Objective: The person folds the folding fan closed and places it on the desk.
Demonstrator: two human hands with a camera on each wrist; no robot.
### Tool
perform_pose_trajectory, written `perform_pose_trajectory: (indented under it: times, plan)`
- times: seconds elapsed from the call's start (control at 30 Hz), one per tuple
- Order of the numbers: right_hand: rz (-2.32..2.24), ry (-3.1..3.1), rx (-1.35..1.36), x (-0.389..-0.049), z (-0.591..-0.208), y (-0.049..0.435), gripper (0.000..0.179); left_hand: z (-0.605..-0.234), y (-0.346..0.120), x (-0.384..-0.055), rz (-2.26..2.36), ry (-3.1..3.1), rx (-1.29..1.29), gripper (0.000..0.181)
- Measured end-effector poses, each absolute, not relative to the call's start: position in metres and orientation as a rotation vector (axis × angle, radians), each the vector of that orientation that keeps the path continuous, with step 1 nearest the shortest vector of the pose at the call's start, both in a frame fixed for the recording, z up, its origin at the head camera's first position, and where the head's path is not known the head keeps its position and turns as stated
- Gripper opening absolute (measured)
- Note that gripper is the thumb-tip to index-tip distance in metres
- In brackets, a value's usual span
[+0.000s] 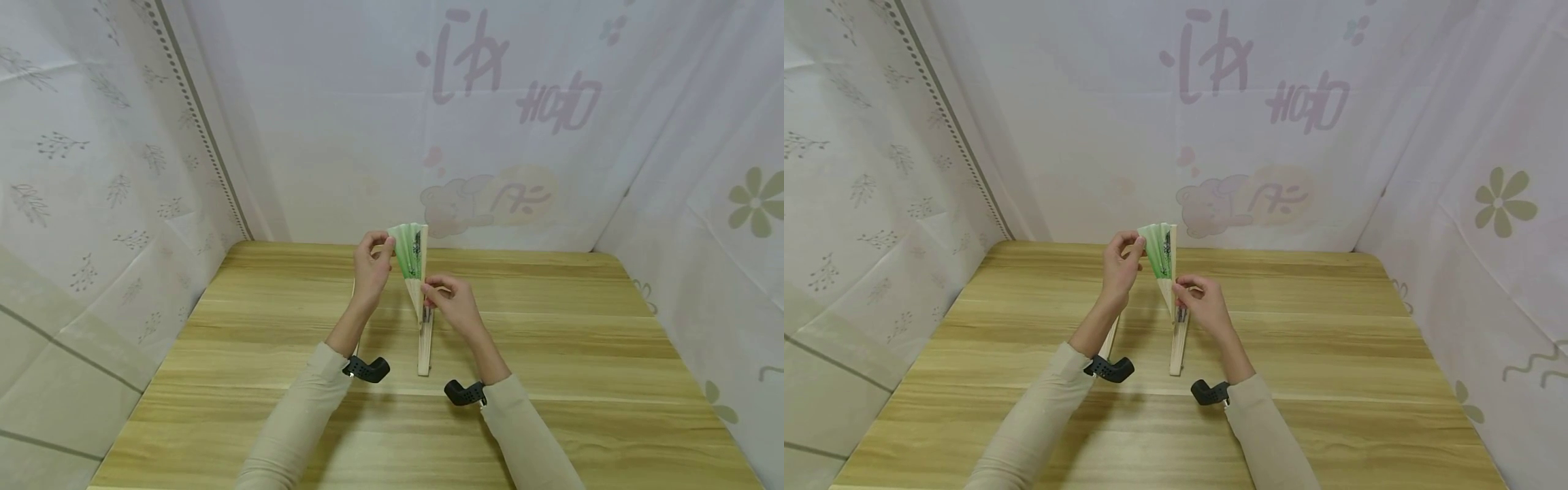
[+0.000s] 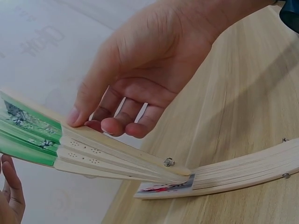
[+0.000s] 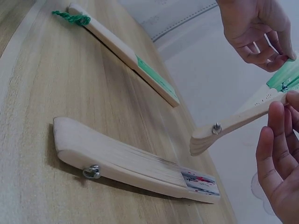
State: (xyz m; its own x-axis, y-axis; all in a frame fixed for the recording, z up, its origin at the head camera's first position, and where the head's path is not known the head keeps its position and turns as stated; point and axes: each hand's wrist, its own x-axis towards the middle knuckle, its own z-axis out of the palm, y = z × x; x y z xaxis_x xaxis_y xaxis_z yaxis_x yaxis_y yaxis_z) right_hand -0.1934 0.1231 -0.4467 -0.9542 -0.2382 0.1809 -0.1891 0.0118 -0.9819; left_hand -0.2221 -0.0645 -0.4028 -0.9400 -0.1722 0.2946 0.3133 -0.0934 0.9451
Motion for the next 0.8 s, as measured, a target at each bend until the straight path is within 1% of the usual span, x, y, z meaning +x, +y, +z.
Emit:
perform_pose_trajectory:
  times: [0.27, 0.57, 0.8]
  plan:
    - [-2.119, 2.249, -0.451, -0.184, -0.426, 0.121, 0.023, -0.402, -0.063, -0.223, -2.100, -1.872, -0.157, 0.016]
    - [-2.204, 2.290, -0.365, -0.195, -0.449, 0.121, 0.021, -0.401, -0.062, -0.222, -2.114, -1.882, -0.165, 0.013]
    - [-2.193, 2.243, -0.394, -0.197, -0.454, 0.121, 0.026, -0.400, -0.064, -0.221, -2.151, -1.867, -0.160, 0.013]
